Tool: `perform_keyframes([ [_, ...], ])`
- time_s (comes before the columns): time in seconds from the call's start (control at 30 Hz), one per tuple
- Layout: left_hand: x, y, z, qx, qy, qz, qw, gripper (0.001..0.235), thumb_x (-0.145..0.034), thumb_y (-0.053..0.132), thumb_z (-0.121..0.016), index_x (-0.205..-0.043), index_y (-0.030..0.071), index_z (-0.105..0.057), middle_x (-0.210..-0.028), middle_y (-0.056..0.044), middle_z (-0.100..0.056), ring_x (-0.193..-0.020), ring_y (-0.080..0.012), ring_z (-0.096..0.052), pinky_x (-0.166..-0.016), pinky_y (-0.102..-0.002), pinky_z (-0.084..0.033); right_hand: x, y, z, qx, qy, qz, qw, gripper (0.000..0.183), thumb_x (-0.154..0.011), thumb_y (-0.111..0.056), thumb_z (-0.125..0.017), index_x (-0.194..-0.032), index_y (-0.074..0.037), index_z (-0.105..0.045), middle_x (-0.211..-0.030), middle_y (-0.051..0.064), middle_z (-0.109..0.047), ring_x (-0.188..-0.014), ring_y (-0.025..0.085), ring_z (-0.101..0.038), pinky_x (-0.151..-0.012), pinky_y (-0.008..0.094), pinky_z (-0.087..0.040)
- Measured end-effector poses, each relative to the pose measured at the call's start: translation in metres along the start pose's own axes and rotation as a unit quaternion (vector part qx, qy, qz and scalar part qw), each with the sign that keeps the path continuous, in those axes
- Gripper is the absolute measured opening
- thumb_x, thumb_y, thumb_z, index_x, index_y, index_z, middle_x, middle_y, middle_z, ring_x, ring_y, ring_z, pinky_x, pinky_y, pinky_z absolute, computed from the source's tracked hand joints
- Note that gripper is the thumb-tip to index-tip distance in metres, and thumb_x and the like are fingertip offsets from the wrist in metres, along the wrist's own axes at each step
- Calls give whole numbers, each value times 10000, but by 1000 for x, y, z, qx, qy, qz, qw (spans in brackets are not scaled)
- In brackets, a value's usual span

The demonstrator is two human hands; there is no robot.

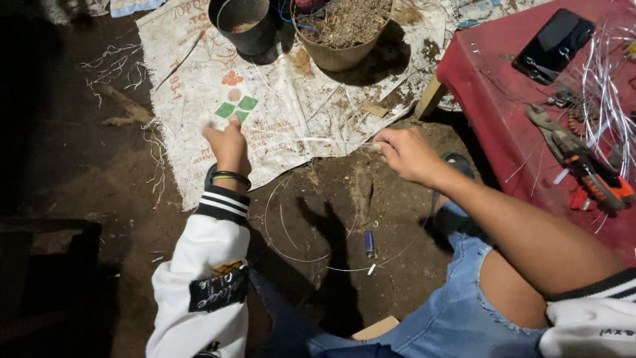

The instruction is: The person sits on the ground and manipulates thin metal wires, using pliers to cut and bend them. They repeatedly pick up wire pieces, twist them together, and place them on a nearby red table.

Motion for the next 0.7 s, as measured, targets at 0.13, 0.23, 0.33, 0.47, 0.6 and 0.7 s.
perform_keyframes([
  [0.13,78,87,-61,-295,-99,-444,840,282,-1022,116,-638,-1299,70,-614,-1159,-153,-690,-1052,-308,-647,-952,-408,-494,0,-5,-2,73,-7,51,996,160,-951,-190,-642,-999,-59,-721,-840,217,-705,-778,430,-681,-696,502,-525],
  [0.23,183,29,-126,-267,-555,-311,724,602,-730,-15,-582,-1329,43,-601,-1199,-196,-686,-1057,-289,-695,-928,-389,-572,3,-10,-14,75,-67,32,994,146,-940,-184,-640,-998,-67,-705,-827,233,-696,-795,456,-665,-699,523,-515],
  [0.33,244,0,-147,-308,-647,-277,640,307,-864,31,-647,-1171,27,-661,-909,-150,-740,-804,-242,-700,-772,-378,-570,7,-27,-18,83,-96,68,990,153,-912,-146,-629,-1021,-58,-691,-850,238,-696,-793,465,-654,-696,533,-508],
  [0.47,252,-13,-150,-286,-678,-119,667,168,-942,168,-691,-1063,53,-685,-771,-106,-716,-666,-197,-654,-664,-361,-549,14,-43,-19,57,-124,105,985,159,-895,-124,-630,-1023,-56,-694,-871,227,-704,-788,441,-666,-681,510,-515],
  [0.6,253,6,-150,-315,-655,-189,661,147,-987,165,-692,-962,26,-651,-716,-137,-690,-619,-270,-630,-636,-399,-492,14,-35,-7,17,-136,51,989,187,-936,-198,-690,-1059,-63,-731,-789,182,-714,-643,312,-673,-627,423,-517],
  [0.7,248,33,-147,-300,-615,-291,669,210,-741,-18,-666,-943,38,-658,-758,-154,-700,-684,-325,-668,-626,-413,-507,17,-22,13,-70,-149,2,986,258,-890,-225,-731,-1078,-49,-723,-764,87,-707,-649,176,-595,-567,367,-473],
])
Point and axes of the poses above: each hand's wrist, its own x-axis away from the middle knuckle, its own z-axis out of the back of the hand, y = z × x, the point moved 10 cm from there along -x, towards the middle knuckle
